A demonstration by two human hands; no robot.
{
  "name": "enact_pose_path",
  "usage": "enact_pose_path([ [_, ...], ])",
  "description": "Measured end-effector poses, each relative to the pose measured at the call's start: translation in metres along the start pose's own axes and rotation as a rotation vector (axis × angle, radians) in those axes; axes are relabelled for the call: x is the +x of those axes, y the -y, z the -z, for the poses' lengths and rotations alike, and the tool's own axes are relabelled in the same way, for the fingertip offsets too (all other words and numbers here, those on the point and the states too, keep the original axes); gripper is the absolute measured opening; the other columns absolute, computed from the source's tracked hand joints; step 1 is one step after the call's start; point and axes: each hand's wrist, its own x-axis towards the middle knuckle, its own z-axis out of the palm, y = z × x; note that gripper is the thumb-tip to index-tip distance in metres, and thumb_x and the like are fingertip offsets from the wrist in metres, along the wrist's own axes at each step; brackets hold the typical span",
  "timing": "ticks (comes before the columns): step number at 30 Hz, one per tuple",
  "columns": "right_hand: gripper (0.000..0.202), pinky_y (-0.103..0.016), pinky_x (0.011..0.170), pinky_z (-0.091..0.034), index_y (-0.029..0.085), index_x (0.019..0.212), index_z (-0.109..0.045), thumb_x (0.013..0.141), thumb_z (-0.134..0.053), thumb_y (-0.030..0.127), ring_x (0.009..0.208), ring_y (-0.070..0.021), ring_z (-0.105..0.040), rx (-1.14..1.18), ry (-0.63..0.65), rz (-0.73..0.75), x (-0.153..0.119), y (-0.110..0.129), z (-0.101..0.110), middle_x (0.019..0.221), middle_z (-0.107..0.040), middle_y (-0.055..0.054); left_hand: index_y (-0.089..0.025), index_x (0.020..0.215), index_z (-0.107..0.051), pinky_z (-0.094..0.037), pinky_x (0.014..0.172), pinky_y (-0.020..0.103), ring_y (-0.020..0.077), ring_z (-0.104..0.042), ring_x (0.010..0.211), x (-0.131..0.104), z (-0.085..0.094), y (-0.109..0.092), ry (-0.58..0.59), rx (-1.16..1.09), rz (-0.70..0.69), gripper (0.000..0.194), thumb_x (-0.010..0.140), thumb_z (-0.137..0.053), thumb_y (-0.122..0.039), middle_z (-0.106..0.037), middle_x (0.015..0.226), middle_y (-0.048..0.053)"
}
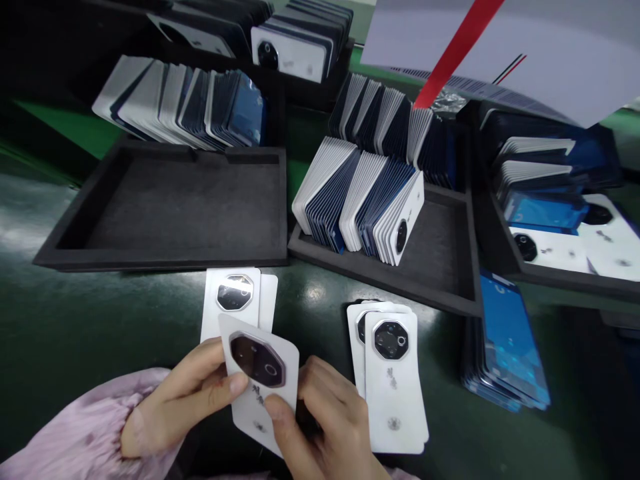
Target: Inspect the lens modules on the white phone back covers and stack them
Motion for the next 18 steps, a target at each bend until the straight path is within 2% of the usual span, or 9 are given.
enact_pose_path([
  [5,0.018,-0.028,0.071,-0.059,0.027,0.107,-0.071,0.095,-0.068,0.014,0.075,-0.0184,-0.073,0.013,0.006,-0.017,-0.004,-0.003,0.0,0.087,-0.075,-0.001,-0.028,0.12,-0.08,-0.058,0.082,0.028,0.0216,-0.074,0.092,-0.004,-0.003,0.006,-0.029,-0.255,0.192,0.026,0.101,-0.069,-0.04,-0.081,0.103,0.004],
  [9,0.005,-0.03,0.067,-0.058,0.028,0.103,-0.069,0.098,-0.069,0.028,0.071,-0.019,-0.071,-0.025,0.013,0.024,-0.006,-0.004,0.002,0.079,-0.07,0.0,-0.03,0.118,-0.082,-0.058,0.084,0.027,0.0197,-0.076,0.09,-0.005,-0.005,0.005,-0.046,-0.509,0.323,0.023,0.096,-0.076,-0.034,-0.083,0.097,0.002],
  [14,0.023,-0.029,0.067,-0.057,0.029,0.1,-0.065,0.103,-0.06,0.051,0.07,-0.0185,-0.072,0.0,0.025,0.094,-0.002,-0.001,0.004,0.078,-0.074,0.0,-0.025,0.109,-0.086,-0.058,0.085,0.03,0.0199,-0.075,0.087,-0.001,-0.003,-0.005,-0.055,-0.605,0.382,0.019,0.091,-0.082,-0.031,-0.083,0.088,0.003],
  [18,0.028,-0.033,0.067,-0.056,0.029,0.096,-0.066,0.102,-0.057,0.055,0.073,-0.0221,-0.072,-0.033,0.097,0.064,-0.007,-0.003,0.008,0.079,-0.073,-0.002,-0.023,0.109,-0.084,-0.055,0.08,0.025,0.0176,-0.074,0.087,-0.001,0.0,0.0,-0.012,-0.634,0.384,0.018,0.094,-0.08,-0.031,-0.083,0.094,0.003],
])
